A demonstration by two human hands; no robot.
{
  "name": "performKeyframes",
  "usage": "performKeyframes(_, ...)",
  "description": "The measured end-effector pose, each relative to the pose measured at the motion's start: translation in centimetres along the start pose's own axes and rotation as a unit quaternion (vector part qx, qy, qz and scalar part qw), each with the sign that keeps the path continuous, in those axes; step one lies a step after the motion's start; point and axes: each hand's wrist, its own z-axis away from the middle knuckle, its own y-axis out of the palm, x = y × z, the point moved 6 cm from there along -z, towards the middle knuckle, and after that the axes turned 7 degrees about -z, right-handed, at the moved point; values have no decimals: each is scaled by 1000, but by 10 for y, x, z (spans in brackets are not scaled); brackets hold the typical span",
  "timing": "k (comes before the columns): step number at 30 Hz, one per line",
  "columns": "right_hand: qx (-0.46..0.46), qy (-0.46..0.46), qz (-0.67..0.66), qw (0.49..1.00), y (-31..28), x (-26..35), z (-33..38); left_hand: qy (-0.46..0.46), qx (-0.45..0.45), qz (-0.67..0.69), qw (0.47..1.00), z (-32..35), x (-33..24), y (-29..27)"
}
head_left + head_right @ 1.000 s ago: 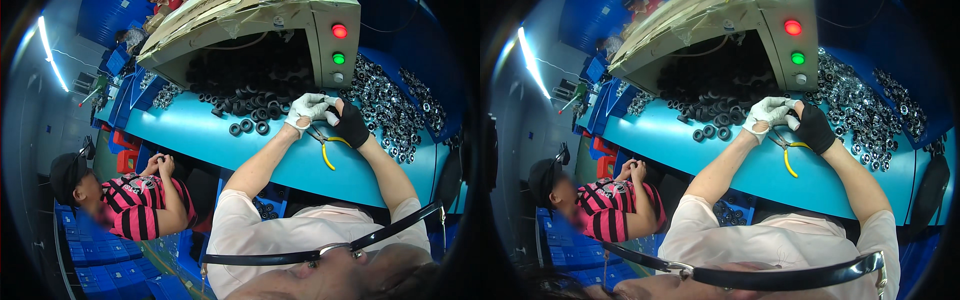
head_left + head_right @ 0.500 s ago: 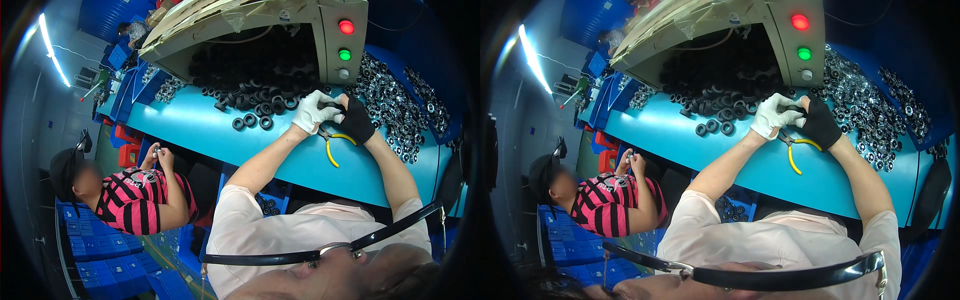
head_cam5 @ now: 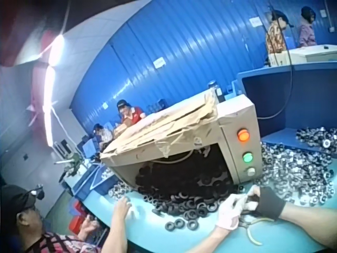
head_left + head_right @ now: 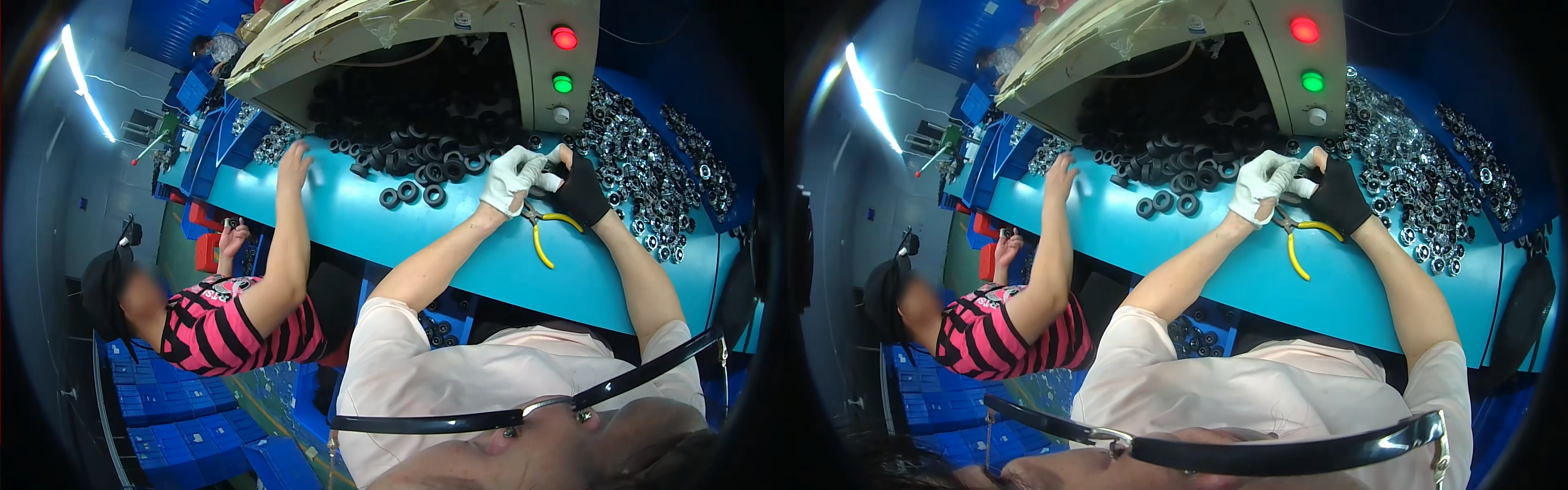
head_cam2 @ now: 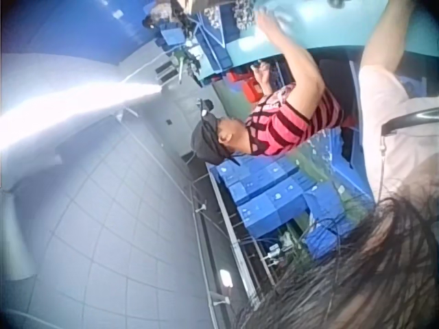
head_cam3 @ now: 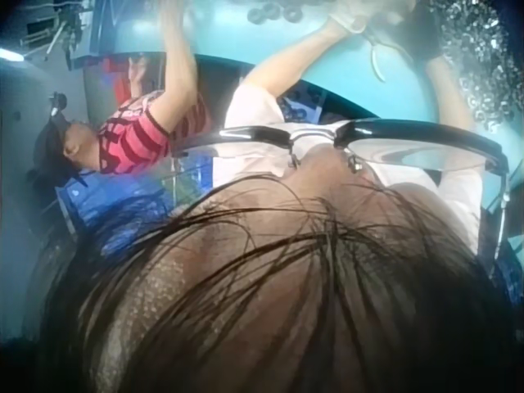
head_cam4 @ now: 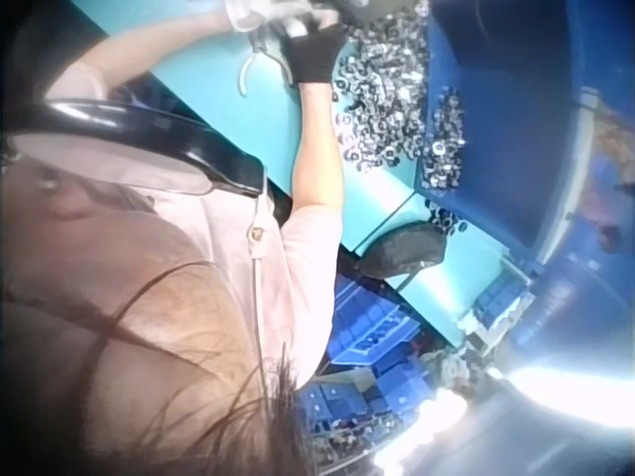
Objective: Assembling black rubber rings onto metal components at a factory workstation.
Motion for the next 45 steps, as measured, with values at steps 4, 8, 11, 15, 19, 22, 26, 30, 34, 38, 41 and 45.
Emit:
performKeyframes(4,21,42,-21,999,0,-11,-7,-29,-6,18,999,2,4,0)
performKeyframes(8,29,21,-28,999,0,-15,-8,-87,-8,107,990,-4,7,2)
performKeyframes(11,47,102,-110,988,4,-5,-4,-98,-17,136,986,-5,6,-2)
performKeyframes(15,38,129,-152,979,10,-14,1,-85,-17,98,991,-8,6,-6)
performKeyframes(19,5,38,-85,996,8,-3,6,-84,-17,53,995,-6,1,-7)
performKeyframes(22,-4,-11,-56,998,10,5,7,-70,-26,38,996,-8,4,-9)
performKeyframes(26,19,54,-91,994,8,-5,1,-78,4,58,995,-10,7,-11)
performKeyframes(30,6,94,-143,985,10,-8,-1,-99,21,180,978,-9,12,-11)
performKeyframes(34,-15,111,-161,981,9,-13,2,-44,26,55,997,-11,21,-8)
performKeyframes(38,-2,120,-214,969,5,-31,3,-196,38,123,972,-10,9,0)
performKeyframes(41,24,122,-276,953,13,-32,-9,-217,5,209,954,-10,20,-15)
performKeyframes(45,45,158,-287,944,10,-26,-6,-206,30,287,935,-14,20,-15)
